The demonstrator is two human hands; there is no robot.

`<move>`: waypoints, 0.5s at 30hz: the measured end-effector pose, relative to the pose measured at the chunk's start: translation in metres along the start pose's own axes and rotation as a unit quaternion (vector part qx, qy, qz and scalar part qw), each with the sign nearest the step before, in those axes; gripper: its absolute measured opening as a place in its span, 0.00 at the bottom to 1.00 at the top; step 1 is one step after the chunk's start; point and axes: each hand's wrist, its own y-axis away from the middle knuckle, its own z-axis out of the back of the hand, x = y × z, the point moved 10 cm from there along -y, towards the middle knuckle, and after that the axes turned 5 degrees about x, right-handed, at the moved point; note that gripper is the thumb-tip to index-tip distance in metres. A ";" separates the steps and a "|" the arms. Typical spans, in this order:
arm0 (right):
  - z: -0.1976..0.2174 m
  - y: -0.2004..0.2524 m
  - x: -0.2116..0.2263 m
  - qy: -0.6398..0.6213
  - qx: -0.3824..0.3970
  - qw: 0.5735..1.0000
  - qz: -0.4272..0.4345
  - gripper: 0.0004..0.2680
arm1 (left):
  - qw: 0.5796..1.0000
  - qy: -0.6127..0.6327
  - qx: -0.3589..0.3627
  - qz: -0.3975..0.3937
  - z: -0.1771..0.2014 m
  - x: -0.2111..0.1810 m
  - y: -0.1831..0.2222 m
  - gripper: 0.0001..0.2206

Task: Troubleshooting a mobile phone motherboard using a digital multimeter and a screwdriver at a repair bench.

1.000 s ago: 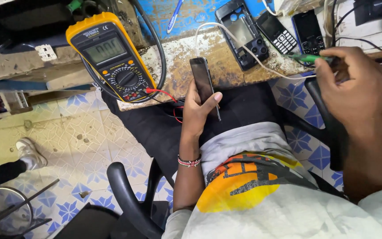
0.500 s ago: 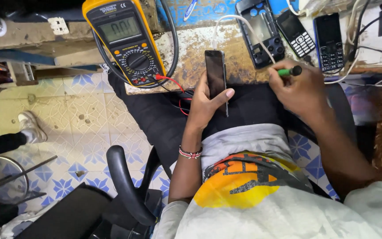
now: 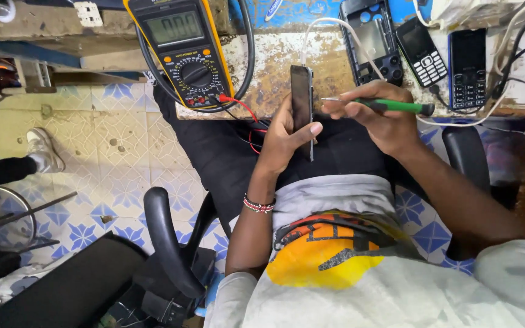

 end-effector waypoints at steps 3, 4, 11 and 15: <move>0.001 0.004 -0.013 -0.035 0.021 0.999 -0.033 0.11 | 1.000 0.008 0.000 -0.007 -0.005 -0.003 -0.004 0.39; -0.003 0.003 -0.016 -0.034 0.032 0.998 -0.041 0.12 | 1.000 0.014 0.004 -0.015 -0.006 -0.008 -0.007 0.39; -0.011 0.003 -0.008 -0.013 0.053 0.998 -0.026 0.11 | 0.999 0.021 0.003 -0.033 -0.006 -0.007 -0.003 0.38; -0.009 0.002 -0.007 -0.001 0.063 0.998 -0.019 0.11 | 0.999 0.020 0.004 -0.027 0.001 0.005 -0.005 0.39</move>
